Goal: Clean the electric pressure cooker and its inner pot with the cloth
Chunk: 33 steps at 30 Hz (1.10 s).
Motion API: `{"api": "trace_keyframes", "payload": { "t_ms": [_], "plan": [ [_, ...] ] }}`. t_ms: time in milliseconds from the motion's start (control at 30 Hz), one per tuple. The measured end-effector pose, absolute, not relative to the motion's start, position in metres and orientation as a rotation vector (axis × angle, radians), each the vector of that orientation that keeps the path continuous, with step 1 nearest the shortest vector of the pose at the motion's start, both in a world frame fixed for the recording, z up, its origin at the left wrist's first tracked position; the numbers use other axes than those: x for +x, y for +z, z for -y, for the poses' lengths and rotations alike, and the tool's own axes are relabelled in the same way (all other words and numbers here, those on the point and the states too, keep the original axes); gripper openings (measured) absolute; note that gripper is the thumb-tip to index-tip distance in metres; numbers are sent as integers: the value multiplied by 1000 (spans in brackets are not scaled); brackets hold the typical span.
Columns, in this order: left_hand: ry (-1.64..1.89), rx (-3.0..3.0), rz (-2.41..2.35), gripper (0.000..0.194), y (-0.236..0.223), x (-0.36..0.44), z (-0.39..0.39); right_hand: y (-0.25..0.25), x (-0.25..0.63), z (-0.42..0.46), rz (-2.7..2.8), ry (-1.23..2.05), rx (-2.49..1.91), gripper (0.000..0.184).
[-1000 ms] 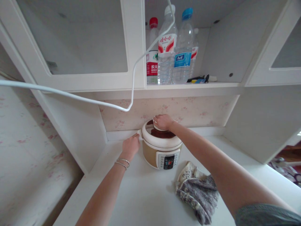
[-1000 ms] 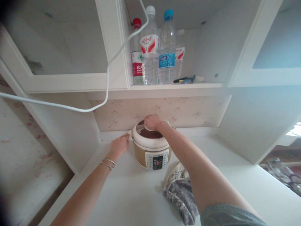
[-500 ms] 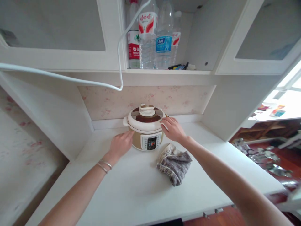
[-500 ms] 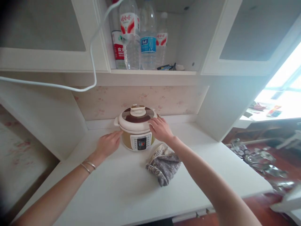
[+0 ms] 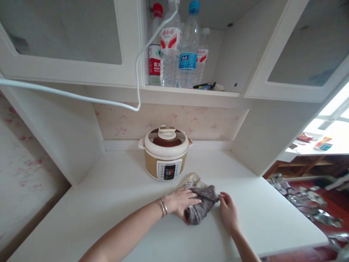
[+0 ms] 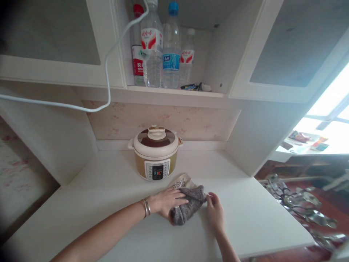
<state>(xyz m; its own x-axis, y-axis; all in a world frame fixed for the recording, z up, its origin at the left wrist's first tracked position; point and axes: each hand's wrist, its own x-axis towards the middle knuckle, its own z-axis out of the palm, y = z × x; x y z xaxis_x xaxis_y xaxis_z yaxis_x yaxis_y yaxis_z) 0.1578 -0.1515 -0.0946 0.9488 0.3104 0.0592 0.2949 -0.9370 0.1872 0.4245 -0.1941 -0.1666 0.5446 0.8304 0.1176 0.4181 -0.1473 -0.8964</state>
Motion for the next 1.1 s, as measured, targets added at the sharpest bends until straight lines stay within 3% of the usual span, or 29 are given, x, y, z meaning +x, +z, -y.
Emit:
{"api": "trace_keyframes", "payload": {
  "t_ms": [133, 233, 433, 600, 800, 967, 1100],
  "plan": [
    [165, 2954, -564, 49, -94, 163, 147, -168, 425, 204, 876, 458, -1730, 47],
    [262, 3051, -732, 40, -68, 162, 150, -170, 427, 201, 874, 486, -1718, 48],
    [561, 3452, -501, 36, 55, 159, 131, -161, 412, 186, 871, 583, -1635, 49],
    [484, 3506, -424, 37, 126, 153, 102, -77, 371, 148, 897, 434, -1345, 45],
    [417, 3340, -638, 35, 109, 115, 70, 39, 314, 108, 1513, 29, -1212, 36],
    [520, 3169, -878, 38, 98, 69, 87, 55, 271, 93, 2084, -100, -1318, 39],
    [488, 2991, -1055, 40, 102, 23, 101, 61, 239, 97, 2293, -257, -1139, 42]
  ]
}}
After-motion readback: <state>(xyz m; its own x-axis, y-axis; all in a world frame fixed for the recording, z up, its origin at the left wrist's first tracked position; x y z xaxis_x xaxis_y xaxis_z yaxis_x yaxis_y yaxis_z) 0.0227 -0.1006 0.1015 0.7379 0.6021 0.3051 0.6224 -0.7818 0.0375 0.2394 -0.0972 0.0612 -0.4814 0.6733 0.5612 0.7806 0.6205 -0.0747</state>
